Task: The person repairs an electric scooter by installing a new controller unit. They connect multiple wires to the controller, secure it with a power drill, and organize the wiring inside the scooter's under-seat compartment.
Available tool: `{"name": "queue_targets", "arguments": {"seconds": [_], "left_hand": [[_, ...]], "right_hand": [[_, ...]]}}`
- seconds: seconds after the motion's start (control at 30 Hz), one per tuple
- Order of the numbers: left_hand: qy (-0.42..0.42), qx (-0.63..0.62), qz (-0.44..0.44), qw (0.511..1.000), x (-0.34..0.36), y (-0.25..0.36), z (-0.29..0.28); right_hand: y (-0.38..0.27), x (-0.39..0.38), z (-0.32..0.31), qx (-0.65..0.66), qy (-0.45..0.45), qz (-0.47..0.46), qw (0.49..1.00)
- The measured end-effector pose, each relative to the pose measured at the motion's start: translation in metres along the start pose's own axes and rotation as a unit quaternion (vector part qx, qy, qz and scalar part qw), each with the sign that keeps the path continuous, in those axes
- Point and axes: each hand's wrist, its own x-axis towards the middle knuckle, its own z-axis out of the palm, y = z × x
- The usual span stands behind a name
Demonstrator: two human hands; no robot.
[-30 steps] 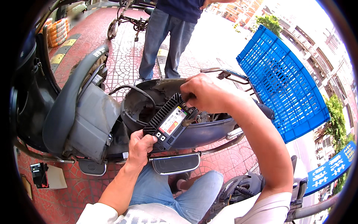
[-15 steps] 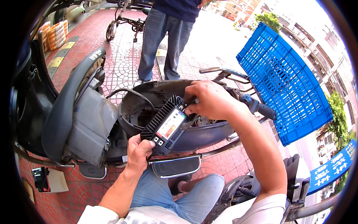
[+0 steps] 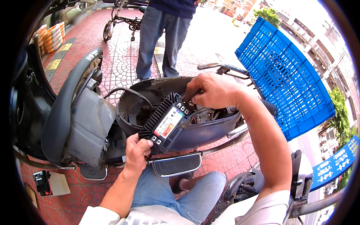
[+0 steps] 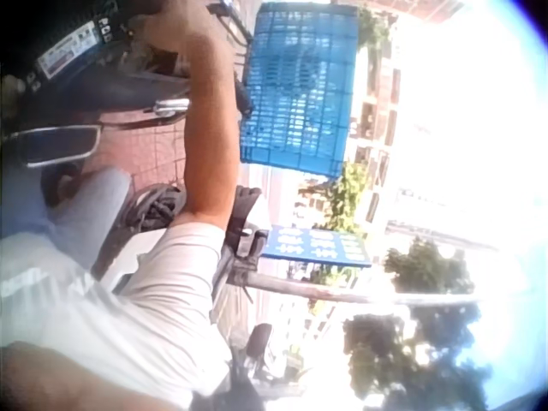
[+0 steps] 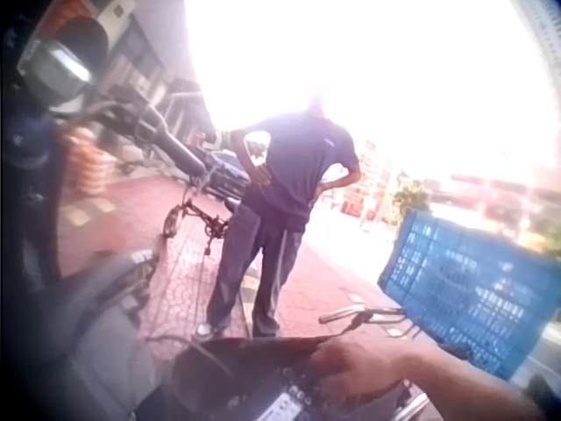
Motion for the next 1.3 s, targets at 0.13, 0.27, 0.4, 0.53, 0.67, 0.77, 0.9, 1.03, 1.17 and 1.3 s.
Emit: {"name": "queue_targets", "arguments": {"seconds": [0.13, 0.27, 0.4, 0.53, 0.67, 0.77, 0.9, 1.03, 1.17, 1.3], "left_hand": [[0.006, 0.005, 0.002, 1.0, -0.001, 0.002, -0.001], [0.022, 0.005, -0.01, 1.0, -0.001, 0.006, 0.006], [0.019, 0.001, -0.002, 1.0, 0.0, 0.004, 0.006], [0.018, 0.015, -0.002, 1.0, 0.001, 0.002, 0.002], [0.022, 0.006, -0.005, 1.0, 0.0, 0.006, 0.003], [0.013, -0.013, -0.007, 1.0, 0.0, 0.003, 0.008], [0.003, -0.007, -0.007, 1.0, 0.001, 0.001, -0.002], [0.003, -0.025, -0.013, 1.0, -0.002, 0.01, 0.009], [-0.009, 0.0, -0.004, 1.0, -0.001, 0.003, 0.0], [-0.011, -0.008, -0.004, 1.0, -0.001, 0.002, 0.001]], "right_hand": [[-0.012, 0.001, -0.009, -0.023, -0.01, 0.005, 1.0], [-0.017, 0.003, -0.011, -0.032, -0.012, 0.037, 0.999], [-0.028, 0.004, -0.017, -0.097, -0.004, 0.078, 0.992], [-0.036, 0.006, -0.019, -0.105, -0.004, 0.07, 0.992], [-0.035, 0.008, -0.012, -0.077, 0.007, 0.043, 0.996], [-0.012, 0.006, 0.006, -0.049, 0.036, -0.015, 0.998], [-0.011, 0.005, 0.022, 0.003, 0.072, -0.055, 0.996], [0.003, 0.001, 0.036, 0.049, 0.115, -0.079, 0.989], [0.004, 0.0, 0.042, 0.081, 0.141, -0.072, 0.984], [0.001, -0.004, 0.047, -0.042, 0.211, -0.11, 0.97]]}}
